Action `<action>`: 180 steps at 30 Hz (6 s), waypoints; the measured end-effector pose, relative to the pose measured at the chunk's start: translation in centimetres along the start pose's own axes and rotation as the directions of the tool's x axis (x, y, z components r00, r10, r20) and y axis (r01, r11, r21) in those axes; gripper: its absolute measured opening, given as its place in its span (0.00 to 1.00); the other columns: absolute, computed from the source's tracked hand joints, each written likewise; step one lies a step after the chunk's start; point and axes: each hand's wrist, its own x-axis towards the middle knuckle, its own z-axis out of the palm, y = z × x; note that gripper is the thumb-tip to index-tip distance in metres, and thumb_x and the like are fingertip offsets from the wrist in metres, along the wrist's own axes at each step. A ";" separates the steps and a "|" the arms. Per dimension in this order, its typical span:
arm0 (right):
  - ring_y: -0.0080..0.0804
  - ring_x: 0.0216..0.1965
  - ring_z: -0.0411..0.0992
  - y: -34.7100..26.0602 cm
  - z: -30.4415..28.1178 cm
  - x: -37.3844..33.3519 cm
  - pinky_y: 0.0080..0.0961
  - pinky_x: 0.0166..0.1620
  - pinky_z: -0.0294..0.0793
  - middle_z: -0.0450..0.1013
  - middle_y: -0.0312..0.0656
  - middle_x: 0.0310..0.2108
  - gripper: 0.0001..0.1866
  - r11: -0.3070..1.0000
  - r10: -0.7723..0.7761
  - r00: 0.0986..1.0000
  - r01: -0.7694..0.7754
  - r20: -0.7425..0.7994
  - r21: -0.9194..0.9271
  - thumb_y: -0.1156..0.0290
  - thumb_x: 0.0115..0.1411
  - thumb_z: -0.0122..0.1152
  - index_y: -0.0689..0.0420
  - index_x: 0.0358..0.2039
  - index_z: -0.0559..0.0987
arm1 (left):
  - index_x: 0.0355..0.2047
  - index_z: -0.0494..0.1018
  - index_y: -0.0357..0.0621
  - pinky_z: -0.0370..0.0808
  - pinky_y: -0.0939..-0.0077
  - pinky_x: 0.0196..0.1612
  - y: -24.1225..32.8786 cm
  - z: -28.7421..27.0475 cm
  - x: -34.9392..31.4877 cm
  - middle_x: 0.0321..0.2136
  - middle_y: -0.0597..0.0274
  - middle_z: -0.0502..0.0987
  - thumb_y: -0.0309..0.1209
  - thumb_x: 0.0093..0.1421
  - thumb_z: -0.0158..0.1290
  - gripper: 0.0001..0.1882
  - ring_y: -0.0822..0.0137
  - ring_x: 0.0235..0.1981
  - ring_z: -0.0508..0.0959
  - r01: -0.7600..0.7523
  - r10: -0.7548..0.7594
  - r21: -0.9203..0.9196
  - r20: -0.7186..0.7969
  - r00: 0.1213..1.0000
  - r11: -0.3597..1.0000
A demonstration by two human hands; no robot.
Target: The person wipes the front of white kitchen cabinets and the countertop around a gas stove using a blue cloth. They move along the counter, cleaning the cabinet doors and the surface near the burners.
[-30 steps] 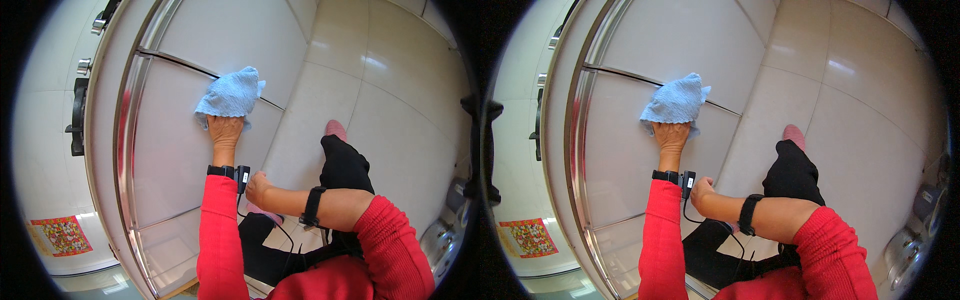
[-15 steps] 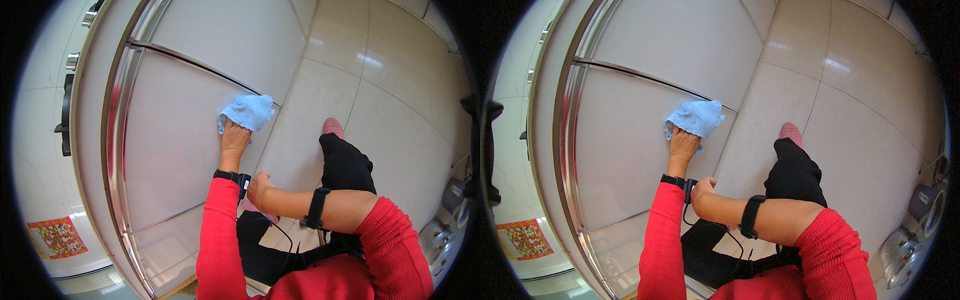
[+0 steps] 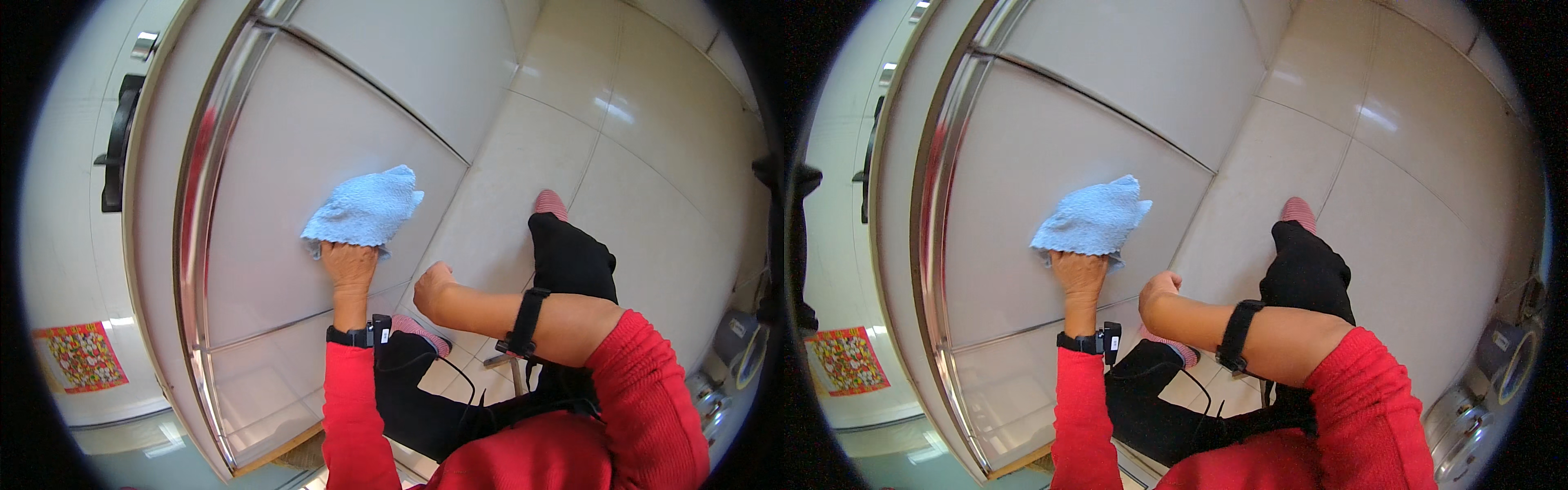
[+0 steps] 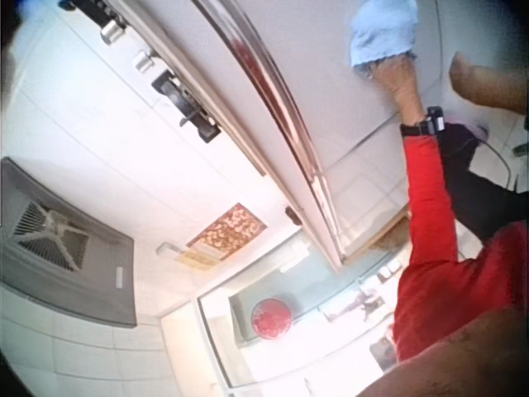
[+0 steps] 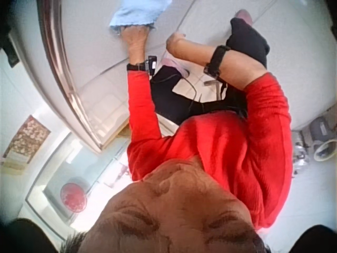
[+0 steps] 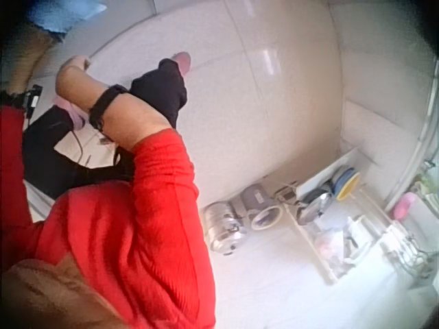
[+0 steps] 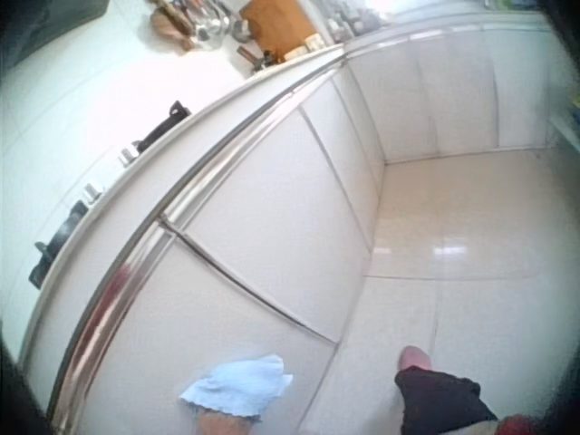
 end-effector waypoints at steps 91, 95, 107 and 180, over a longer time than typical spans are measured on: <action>0.44 0.44 0.76 -1.7 4.4 4.0 0.41 0.48 0.74 0.78 0.43 0.40 0.19 0.929 -0.206 0.960 0.131 -0.191 -0.347 0.67 0.56 0.58 0.45 0.50 0.78 | 0.63 0.58 0.43 0.59 0.44 0.63 -8.9 -5.6 -17.4 0.53 0.42 0.72 0.41 0.61 0.55 0.33 0.38 0.54 0.71 0.638 -0.638 -0.243 -0.575 0.513 0.731; 0.43 0.44 0.76 -1.5 4.7 4.1 0.41 0.48 0.74 0.78 0.43 0.39 0.18 0.919 -0.228 0.951 0.139 -0.209 -0.369 0.66 0.57 0.58 0.45 0.49 0.78 | 0.56 0.61 0.40 0.60 0.48 0.62 -9.6 -7.8 -17.0 0.49 0.45 0.74 0.34 0.60 0.57 0.26 0.41 0.50 0.74 0.736 -0.639 -0.112 -0.593 0.490 0.668; 0.38 0.41 0.76 -1.8 4.9 3.8 0.40 0.45 0.74 0.77 0.40 0.36 0.16 0.905 -0.278 0.934 0.177 -0.223 -0.387 0.66 0.59 0.57 0.45 0.48 0.78 | 0.61 0.66 0.50 0.63 0.54 0.64 -8.2 -6.6 -14.5 0.57 0.57 0.71 0.46 0.55 0.59 0.34 0.53 0.58 0.70 0.484 -0.758 -0.655 -0.216 0.616 0.580; 0.65 0.63 0.56 -7.1 -4.4 6.8 0.52 0.65 0.54 0.59 0.61 0.61 0.35 0.854 -0.085 -0.034 0.512 -0.996 -0.091 0.66 0.52 0.67 0.63 0.58 0.65 | 0.44 0.76 0.44 0.71 0.51 0.50 -5.3 -7.7 -8.6 0.43 0.52 0.79 0.31 0.54 0.56 0.16 0.46 0.45 0.78 0.244 -0.554 -0.614 -0.383 0.740 0.750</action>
